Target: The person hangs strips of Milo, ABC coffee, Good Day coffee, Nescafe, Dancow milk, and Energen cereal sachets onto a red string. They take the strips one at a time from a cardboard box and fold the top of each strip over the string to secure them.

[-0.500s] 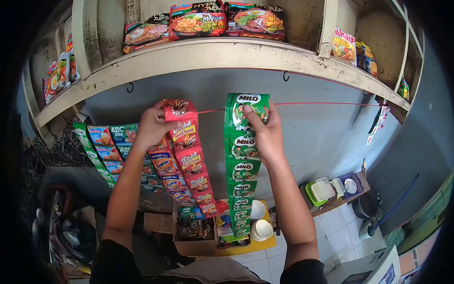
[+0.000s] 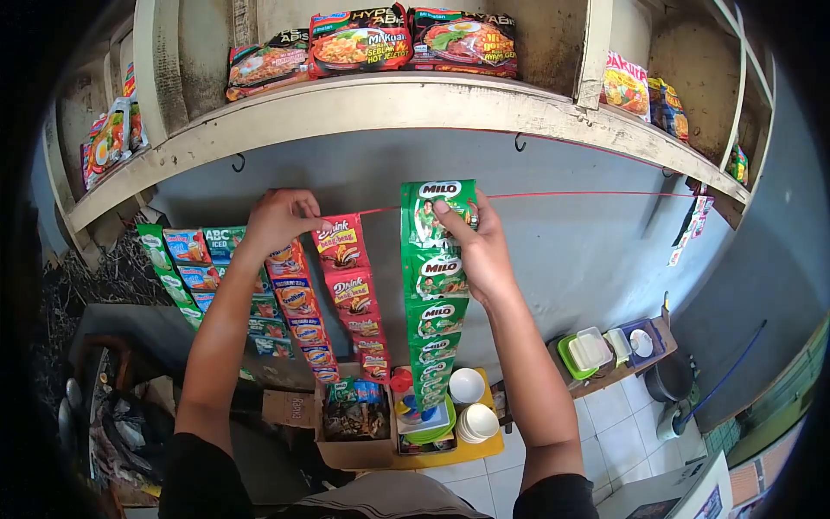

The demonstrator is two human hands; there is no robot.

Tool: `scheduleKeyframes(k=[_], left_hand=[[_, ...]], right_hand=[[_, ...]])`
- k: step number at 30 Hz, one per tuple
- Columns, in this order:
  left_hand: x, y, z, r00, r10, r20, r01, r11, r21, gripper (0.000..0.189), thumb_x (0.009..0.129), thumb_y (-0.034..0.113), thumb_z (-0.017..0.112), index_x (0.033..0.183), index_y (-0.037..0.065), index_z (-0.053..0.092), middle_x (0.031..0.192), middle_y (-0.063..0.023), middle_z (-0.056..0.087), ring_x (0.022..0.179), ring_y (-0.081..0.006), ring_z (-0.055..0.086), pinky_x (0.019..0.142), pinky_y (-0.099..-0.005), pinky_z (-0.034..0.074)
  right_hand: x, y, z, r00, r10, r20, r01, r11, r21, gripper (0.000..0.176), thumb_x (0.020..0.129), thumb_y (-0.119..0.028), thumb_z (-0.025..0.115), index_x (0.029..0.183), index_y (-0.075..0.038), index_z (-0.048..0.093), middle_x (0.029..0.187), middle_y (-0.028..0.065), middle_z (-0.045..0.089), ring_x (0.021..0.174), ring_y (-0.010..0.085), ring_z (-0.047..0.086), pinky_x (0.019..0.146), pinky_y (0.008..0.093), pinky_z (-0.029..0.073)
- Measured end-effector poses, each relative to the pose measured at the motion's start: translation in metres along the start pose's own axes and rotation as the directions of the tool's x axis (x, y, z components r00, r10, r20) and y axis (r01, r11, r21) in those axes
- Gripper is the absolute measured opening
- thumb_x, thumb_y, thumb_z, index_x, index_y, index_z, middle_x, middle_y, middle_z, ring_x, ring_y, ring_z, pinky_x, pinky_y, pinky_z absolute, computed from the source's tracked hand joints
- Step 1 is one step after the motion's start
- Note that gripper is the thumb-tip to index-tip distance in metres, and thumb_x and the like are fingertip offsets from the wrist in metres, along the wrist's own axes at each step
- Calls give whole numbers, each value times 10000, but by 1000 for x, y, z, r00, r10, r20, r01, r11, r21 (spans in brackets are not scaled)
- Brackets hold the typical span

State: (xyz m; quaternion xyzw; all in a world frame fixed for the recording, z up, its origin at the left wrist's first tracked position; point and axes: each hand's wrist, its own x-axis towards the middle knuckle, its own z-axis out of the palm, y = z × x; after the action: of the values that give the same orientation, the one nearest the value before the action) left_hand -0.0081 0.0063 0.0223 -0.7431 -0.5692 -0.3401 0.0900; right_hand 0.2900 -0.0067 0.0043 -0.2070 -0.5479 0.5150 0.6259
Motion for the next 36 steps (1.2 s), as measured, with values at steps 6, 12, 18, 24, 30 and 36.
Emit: scheduleKeyframes(k=[6, 12, 18, 24, 30, 36], left_hand=[[-10, 0, -1, 996, 5, 87, 0, 999, -54, 230, 669, 269, 795, 751, 90, 676, 703, -29, 679, 636, -168, 647, 595, -290, 490], [-19, -15, 2, 992, -73, 101, 89, 982, -169, 214, 703, 221, 770, 803, 76, 649, 757, -55, 694, 716, -198, 678, 652, -317, 511], [-22, -18, -6, 996, -57, 63, 61, 996, -64, 259, 708, 203, 780, 826, 42, 615, 767, -77, 676, 755, -196, 670, 677, -315, 499], [-30, -6, -4, 992, 108, -68, -104, 993, 60, 350, 667, 249, 797, 901, 80, 600, 854, -76, 680, 778, -275, 666, 694, -359, 509], [-23, 53, 5, 931, 196, -308, -287, 915, -283, 468, 668, 260, 810, 1035, 59, 598, 945, -72, 667, 788, -213, 656, 695, -331, 505], [10, 72, 13, 996, -88, 18, 78, 744, -664, 238, 818, 137, 684, 1038, 48, 666, 818, -137, 693, 674, -212, 684, 586, -319, 505]], right_hand=[[8, -5, 3, 991, 39, 126, -51, 994, 94, 345, 858, -85, 642, 1177, -35, 523, 1002, 39, 639, 858, 107, 620, 742, 254, 506], [11, -14, 12, 986, 50, 158, -72, 988, 135, 380, 852, -71, 637, 1208, -54, 506, 1019, 35, 619, 878, 111, 619, 749, 258, 512], [23, -16, 17, 988, 21, 156, -52, 978, 202, 472, 833, -75, 635, 1269, -44, 457, 1042, 51, 604, 912, 125, 609, 784, 278, 511], [30, -20, 26, 981, 12, 196, -51, 979, 197, 425, 830, -98, 624, 1227, -56, 479, 1011, 42, 597, 901, 121, 604, 787, 278, 513], [33, -12, 39, 973, 11, 233, -50, 986, 162, 348, 829, -89, 620, 1158, -58, 510, 976, 33, 606, 881, 107, 602, 775, 263, 513], [30, -14, 29, 951, -28, 309, -40, 976, 212, 459, 833, -80, 621, 1265, -47, 472, 1049, 52, 605, 942, 127, 599, 819, 270, 498]])
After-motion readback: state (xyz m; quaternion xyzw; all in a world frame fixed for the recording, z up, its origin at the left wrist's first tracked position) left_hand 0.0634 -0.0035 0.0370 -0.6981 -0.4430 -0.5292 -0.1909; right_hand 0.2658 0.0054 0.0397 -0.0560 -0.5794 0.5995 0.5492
